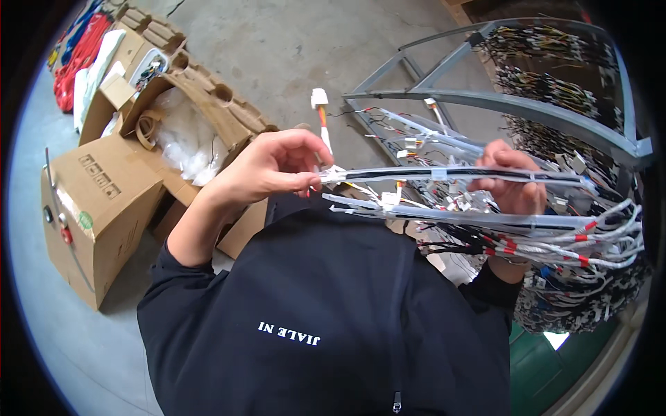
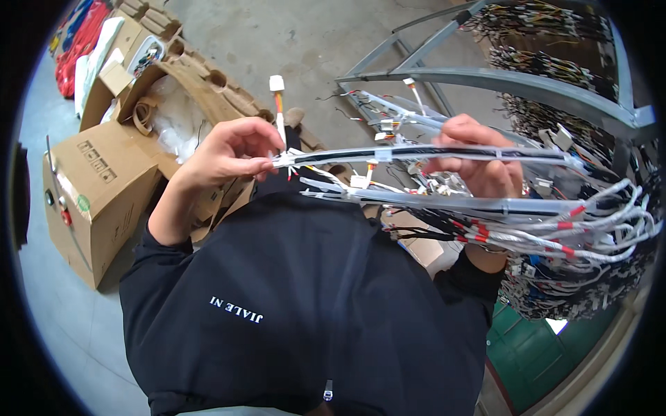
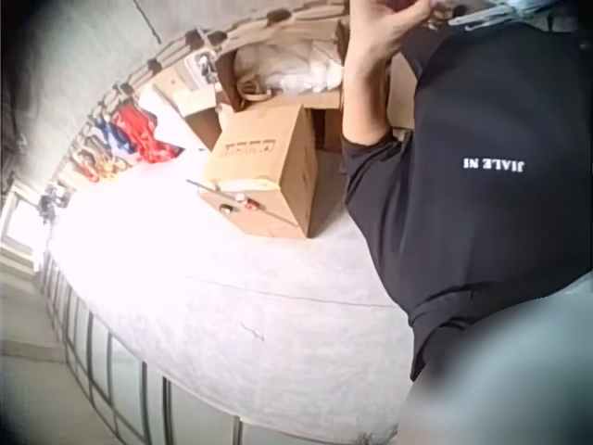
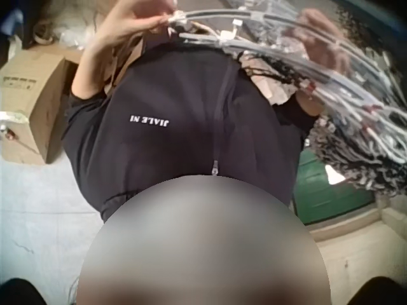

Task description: Inspecting and hanging bundles of wire harnesses on a storage rack in a factory setting.

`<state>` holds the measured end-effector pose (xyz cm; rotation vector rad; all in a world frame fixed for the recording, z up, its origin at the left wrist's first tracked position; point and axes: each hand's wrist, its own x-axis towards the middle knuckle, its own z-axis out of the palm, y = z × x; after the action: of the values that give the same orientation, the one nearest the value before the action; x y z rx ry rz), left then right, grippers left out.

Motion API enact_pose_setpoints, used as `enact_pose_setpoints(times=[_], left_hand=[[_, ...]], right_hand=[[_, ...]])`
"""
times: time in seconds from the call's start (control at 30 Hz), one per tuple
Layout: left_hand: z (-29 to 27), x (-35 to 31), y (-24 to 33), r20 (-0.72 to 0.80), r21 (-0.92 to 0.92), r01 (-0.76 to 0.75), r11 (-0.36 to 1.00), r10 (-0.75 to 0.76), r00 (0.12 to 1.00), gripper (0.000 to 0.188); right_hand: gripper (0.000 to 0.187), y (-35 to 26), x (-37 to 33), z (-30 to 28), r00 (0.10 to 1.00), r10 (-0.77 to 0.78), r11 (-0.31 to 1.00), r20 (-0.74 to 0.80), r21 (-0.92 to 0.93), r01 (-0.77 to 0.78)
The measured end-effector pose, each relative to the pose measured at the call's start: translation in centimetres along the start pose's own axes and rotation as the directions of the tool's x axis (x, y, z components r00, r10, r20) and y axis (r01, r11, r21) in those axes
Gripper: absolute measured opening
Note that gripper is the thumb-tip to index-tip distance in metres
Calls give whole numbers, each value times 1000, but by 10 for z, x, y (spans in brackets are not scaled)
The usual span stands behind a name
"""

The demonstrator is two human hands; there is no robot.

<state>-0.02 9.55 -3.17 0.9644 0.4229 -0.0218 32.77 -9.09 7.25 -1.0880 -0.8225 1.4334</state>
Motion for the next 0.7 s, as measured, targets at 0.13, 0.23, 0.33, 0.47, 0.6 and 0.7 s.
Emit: enact_pose_setpoints(times=[0.13, 0.23, 0.33, 0.47, 0.6, 0.7], left_hand=[[2, -1, -1, -21, -69, 16, 997, -17, 1000, 22], [3, 3, -7, 57, -55, -37, 998, 40, 998, 22], [9, 4, -3, 13, 70, -67, 995, 66, 998, 26], [24, 9, -9, -78, 338, -201, 919, 240, 968, 38], [32, 9, -22, -175, 438, -301, 847, 409, 896, 50], [33, 8, -31, -202, 587, -406, 701, 612, 765, 53]], right_hand=[[50, -7, 2, 10, 997, -19, 997, -71, -73, 14], [46, -8, 1, 9, 996, -55, 994, -68, -97, 48], [44, -7, 3, 10, 998, -43, 996, -40, -82, 40], [39, -7, 3, 9, 998, -30, 997, -57, -77, 25], [35, -6, 2, 9, 996, -9, 999, -91, -35, 6], [35, -5, 3, 10, 997, -13, 1000, -75, -13, 12]])
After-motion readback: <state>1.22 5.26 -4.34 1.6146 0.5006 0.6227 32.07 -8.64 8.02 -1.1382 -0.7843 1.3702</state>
